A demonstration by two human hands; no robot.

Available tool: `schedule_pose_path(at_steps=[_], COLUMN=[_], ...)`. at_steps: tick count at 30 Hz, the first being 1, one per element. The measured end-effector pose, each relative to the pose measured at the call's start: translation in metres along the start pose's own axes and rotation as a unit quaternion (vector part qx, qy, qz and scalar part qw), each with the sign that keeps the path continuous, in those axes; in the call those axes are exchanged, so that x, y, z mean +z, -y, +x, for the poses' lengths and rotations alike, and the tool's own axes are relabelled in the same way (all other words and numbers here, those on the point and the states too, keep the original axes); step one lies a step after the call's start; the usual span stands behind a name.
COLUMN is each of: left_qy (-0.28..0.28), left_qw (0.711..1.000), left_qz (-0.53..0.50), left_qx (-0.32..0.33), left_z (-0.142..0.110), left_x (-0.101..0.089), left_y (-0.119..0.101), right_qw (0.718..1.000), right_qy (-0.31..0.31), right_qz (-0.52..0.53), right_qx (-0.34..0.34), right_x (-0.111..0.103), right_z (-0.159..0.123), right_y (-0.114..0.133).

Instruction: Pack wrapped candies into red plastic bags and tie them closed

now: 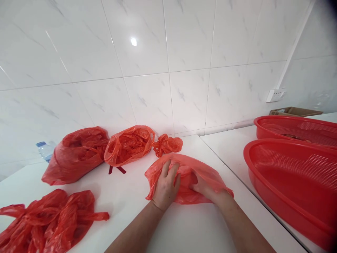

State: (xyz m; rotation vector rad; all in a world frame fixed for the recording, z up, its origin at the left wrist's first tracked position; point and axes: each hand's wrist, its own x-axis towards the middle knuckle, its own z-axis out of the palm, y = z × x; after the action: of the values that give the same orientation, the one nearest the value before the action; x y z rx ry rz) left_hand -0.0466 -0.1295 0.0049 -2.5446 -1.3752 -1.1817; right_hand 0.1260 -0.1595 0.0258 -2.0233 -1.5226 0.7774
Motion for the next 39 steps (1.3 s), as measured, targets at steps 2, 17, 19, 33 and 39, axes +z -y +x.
schedule_pose_path(at_steps=[2,17,19,33,39], left_qy=[0.033,0.312,0.331,0.323,0.307], left_qw=[0.999,0.93,0.922,0.93,0.933], left_qz=[0.005,-0.078,-0.087,-0.111,-0.106], left_qx=[-0.031,-0.179,-0.18,-0.136,-0.155], left_z=[0.002,-0.001,-0.001,-0.006,-0.008], left_x=[0.001,0.004,0.003,0.005,0.008], left_y=[0.001,0.017,0.019,0.009,0.007], right_qw=[0.999,0.989,0.976,0.932,0.978], right_qy=[0.044,0.114,0.135,-0.067,-0.144], right_qz=[0.002,0.071,0.148,0.355,0.105], right_qx=[0.004,-0.061,-0.082,0.005,-0.104], right_x=[-0.003,-0.025,-0.029,0.002,0.004], right_z=[-0.004,0.004,0.007,0.046,0.028], right_y=[0.005,-0.02,-0.025,-0.044,-0.023])
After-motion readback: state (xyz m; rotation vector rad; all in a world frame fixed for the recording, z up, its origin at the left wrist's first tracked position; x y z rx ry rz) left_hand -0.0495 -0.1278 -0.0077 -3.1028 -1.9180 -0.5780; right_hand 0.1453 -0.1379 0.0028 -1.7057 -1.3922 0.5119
